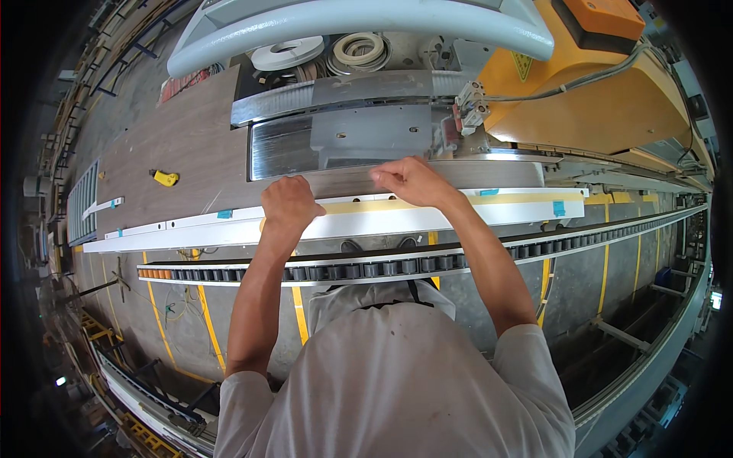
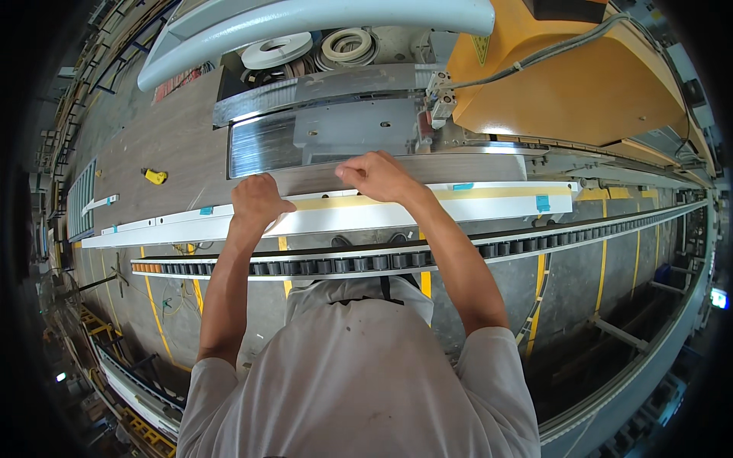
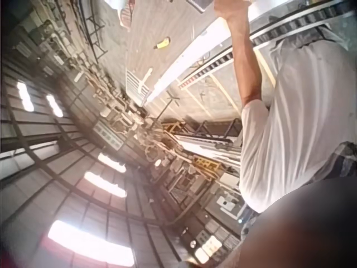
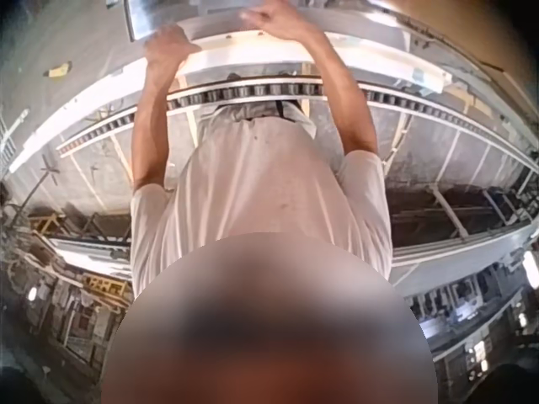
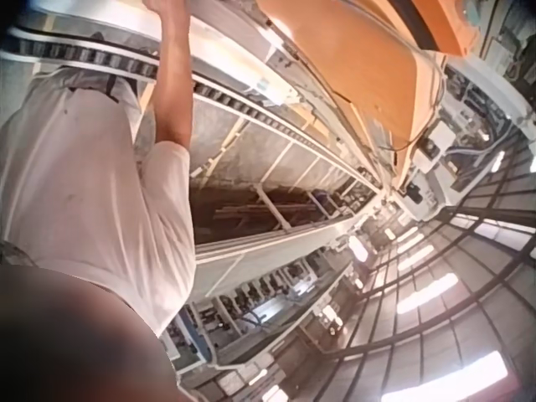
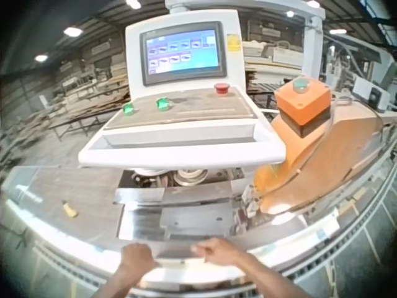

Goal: The recorder picks up long white strips and loads them onto an industrial assembly machine, applying tape as needed.

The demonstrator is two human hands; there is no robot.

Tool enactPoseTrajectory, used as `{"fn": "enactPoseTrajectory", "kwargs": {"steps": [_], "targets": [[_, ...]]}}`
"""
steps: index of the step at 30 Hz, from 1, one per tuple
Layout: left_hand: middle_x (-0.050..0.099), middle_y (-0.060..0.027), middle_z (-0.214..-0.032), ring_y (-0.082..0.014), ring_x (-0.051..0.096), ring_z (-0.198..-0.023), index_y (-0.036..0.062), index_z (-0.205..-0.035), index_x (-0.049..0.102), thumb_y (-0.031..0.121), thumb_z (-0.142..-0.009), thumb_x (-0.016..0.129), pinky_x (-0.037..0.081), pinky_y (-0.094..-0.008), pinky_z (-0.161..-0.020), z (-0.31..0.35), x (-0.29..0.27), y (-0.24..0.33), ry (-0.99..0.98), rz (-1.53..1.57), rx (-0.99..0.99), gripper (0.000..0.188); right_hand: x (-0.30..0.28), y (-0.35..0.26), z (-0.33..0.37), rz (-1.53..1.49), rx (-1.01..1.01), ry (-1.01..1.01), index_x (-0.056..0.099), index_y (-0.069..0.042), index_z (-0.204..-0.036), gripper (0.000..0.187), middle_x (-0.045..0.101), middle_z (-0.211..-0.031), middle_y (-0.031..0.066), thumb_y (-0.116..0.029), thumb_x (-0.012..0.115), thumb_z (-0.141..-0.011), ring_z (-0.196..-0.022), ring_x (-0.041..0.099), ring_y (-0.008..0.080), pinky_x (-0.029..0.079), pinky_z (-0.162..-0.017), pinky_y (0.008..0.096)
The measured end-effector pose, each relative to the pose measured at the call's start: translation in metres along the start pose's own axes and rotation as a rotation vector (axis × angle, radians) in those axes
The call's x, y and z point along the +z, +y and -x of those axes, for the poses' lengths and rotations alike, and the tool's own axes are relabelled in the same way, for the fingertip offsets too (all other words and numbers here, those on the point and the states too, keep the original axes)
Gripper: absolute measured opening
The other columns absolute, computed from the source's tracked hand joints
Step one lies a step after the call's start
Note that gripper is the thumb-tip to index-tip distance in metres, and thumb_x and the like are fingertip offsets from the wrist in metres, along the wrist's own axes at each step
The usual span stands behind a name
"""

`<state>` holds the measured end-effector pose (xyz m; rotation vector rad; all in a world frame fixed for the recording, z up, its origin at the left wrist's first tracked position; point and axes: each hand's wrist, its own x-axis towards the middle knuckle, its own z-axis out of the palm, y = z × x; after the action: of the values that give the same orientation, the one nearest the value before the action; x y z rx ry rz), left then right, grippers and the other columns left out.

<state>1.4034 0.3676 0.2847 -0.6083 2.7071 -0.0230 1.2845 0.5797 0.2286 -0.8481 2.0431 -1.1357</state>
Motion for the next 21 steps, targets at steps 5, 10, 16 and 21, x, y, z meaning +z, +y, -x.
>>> {"fn": "enactPoseTrajectory", "kwargs": {"steps": [5, 10, 16, 21], "targets": [[0.072, -0.0140, -0.082, -0.0288, 0.071, -0.080, 0.0032, -0.084, 0.073, 0.041, -0.058, 0.086, 0.057, -0.0365, -0.071, -0.001, 0.000, 0.000, -0.015, -0.017, -0.012, 0.048, 0.019, -0.010, 0.035, 0.285, -0.234, 0.456, 0.067, -0.004, -0.114, 0.033, 0.070, -0.105, 0.0146, -0.024, 0.066, -0.089, -0.098, 0.065, 0.0297, 0.048, -0.091, 0.0406], [0.072, -0.0143, -0.086, -0.0287, 0.071, -0.084, 0.0032, -0.089, 0.073, 0.044, -0.058, 0.087, 0.057, -0.0365, -0.073, -0.002, -0.003, 0.003, -0.029, -0.043, -0.010, 0.053, 0.066, -0.005, 0.067, 0.542, -0.460, 0.482, 0.061, -0.004, -0.122, 0.044, 0.058, -0.129, 0.0146, -0.026, 0.070, -0.084, -0.123, 0.052, 0.0330, 0.037, -0.105, 0.0498], [0.072, -0.0150, -0.090, -0.0288, 0.071, -0.087, 0.0034, -0.090, 0.073, 0.044, -0.056, 0.088, 0.057, -0.0370, -0.074, -0.003, -0.005, 0.006, -0.049, -0.042, -0.017, 0.055, 0.108, -0.009, 0.070, 0.652, -0.410, 0.314, 0.047, 0.000, -0.136, 0.069, 0.038, -0.149, 0.0140, -0.046, 0.062, -0.087, -0.143, 0.026, 0.0332, 0.019, -0.115, 0.0569], [0.073, -0.0135, -0.087, -0.0286, 0.072, -0.086, 0.0059, -0.087, 0.074, 0.039, -0.059, 0.087, 0.057, -0.0360, -0.075, -0.003, -0.011, 0.008, -0.074, -0.037, -0.013, 0.046, 0.105, -0.005, 0.075, 0.681, -0.341, 0.300, 0.045, 0.000, -0.139, 0.074, 0.039, -0.149, 0.0135, -0.050, 0.062, -0.086, -0.143, 0.027, 0.0324, 0.018, -0.115, 0.0585]]}}
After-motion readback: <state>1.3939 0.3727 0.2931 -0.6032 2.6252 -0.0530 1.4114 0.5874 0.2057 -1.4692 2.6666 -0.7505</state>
